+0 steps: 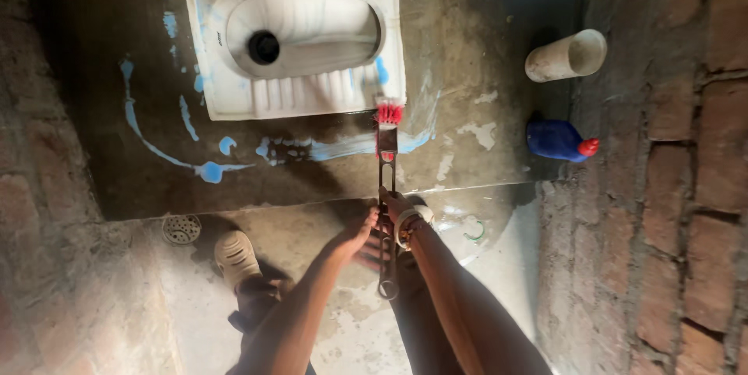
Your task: The person scrubs a squat toilet with a long-handled brush, then pours blue cleaning liquid onto the toilet and surrounding floor. They scoop water from a bucket and pour it over the toilet, then continue scrubbing the toilet and floor with the brush.
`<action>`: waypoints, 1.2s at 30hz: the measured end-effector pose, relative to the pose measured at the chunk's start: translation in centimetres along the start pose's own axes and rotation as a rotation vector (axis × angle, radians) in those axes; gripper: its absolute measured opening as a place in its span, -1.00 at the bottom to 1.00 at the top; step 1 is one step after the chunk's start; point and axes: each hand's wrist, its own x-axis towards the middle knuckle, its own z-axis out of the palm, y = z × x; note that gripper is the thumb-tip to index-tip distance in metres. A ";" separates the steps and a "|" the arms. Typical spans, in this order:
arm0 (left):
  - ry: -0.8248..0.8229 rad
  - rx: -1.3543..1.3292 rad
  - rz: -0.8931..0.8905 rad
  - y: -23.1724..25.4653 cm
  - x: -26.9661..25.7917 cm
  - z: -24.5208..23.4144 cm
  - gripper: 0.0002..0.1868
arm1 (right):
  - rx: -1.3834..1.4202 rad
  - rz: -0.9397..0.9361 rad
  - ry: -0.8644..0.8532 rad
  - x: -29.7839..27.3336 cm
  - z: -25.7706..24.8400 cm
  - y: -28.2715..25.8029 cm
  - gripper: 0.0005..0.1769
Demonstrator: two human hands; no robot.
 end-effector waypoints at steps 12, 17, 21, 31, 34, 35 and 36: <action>-0.175 0.594 0.242 -0.4 4.5 -6.5 -0.51 | 0.185 -0.201 0.380 6.9 -1.8 0.6 -0.68; -0.170 0.433 0.098 0.2 3.4 -12.9 -0.43 | 0.143 -0.174 0.325 10.4 5.1 1.1 -0.70; -0.195 0.300 0.367 -3.8 -2.5 -21.0 -0.30 | 0.048 0.040 0.018 11.1 16.2 4.1 -0.58; -0.197 0.078 0.114 -7.1 -0.3 -14.1 -0.23 | 0.081 0.082 0.022 8.3 10.2 3.6 -0.47; -0.324 0.146 0.149 -7.2 6.0 -7.3 -0.29 | 0.042 -0.104 0.226 7.6 -1.3 -0.3 -0.59; -0.348 0.158 0.151 -7.5 7.6 -6.0 -0.31 | 0.022 -0.144 0.288 7.5 -3.6 -0.8 -0.61; -0.364 0.168 0.146 -8.1 8.7 -5.5 -0.32 | 0.019 -0.186 0.340 7.7 -4.9 -0.5 -0.61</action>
